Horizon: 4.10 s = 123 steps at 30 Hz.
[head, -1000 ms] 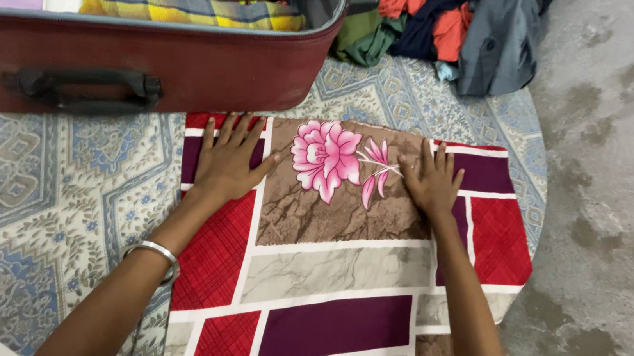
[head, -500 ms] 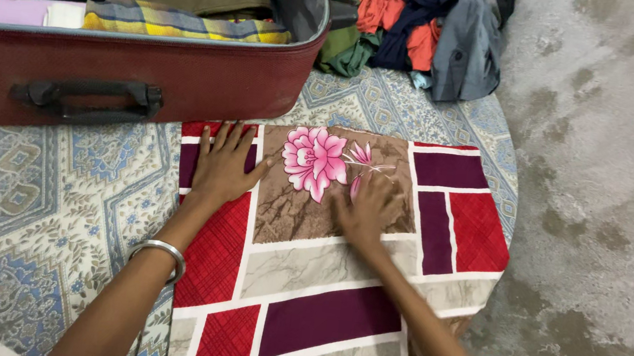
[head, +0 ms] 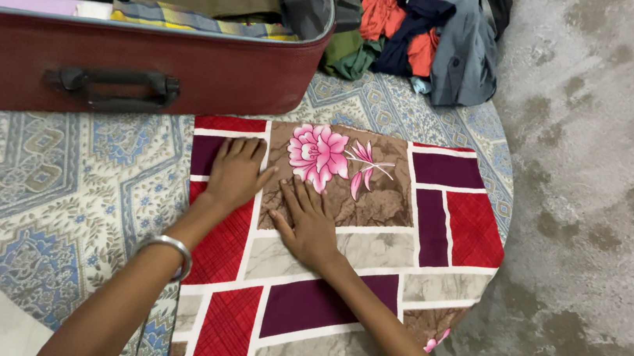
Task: The person folds a small cloth and then a larger patterned blanket on a table by hand before placing the folded items into an open red suitcase containing several other garments.
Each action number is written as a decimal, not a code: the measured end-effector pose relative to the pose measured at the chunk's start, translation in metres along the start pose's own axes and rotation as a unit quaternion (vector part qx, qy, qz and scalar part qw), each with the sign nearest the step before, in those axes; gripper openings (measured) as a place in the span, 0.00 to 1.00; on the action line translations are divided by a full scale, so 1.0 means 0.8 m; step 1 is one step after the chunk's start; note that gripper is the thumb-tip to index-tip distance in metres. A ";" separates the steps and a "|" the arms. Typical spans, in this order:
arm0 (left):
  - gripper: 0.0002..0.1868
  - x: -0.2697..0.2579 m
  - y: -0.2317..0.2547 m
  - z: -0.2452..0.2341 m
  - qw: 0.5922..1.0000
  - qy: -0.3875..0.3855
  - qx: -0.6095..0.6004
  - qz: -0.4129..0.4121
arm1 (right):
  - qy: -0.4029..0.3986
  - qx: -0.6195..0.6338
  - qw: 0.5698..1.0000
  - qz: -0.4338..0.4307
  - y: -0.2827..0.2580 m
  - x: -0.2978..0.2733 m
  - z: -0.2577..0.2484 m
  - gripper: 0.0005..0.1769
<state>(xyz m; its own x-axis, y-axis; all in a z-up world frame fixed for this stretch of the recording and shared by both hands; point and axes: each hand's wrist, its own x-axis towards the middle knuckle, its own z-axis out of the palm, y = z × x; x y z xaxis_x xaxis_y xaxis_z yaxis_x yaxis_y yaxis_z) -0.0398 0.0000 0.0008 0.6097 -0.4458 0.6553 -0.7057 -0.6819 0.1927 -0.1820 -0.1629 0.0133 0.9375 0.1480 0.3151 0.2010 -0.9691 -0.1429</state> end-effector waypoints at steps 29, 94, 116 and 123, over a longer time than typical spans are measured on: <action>0.24 -0.036 0.084 -0.030 0.987 -0.082 -0.137 -0.003 | -0.066 -0.065 0.984 0.155 0.209 -0.069 -0.075 0.42; 0.26 -0.069 0.069 -0.039 0.947 -0.200 -0.197 0.153 | 0.253 0.179 0.835 0.454 0.383 -0.286 -0.071 0.50; 0.15 0.085 0.234 0.007 0.950 -0.218 -0.195 0.106 | 0.352 0.447 0.699 0.434 0.419 -0.363 -0.085 0.18; 0.23 0.204 0.323 0.149 0.937 -0.296 -0.141 0.121 | 0.256 0.142 0.863 0.412 0.367 -0.376 -0.140 0.17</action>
<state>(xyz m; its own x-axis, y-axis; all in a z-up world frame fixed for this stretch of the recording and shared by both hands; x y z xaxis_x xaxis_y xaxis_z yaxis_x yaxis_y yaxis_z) -0.0795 -0.3178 0.0700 0.4550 -0.8674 0.2014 -0.8653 -0.3772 0.3302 -0.4367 -0.5143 -0.0184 0.5623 -0.7446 0.3596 -0.3441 -0.6062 -0.7170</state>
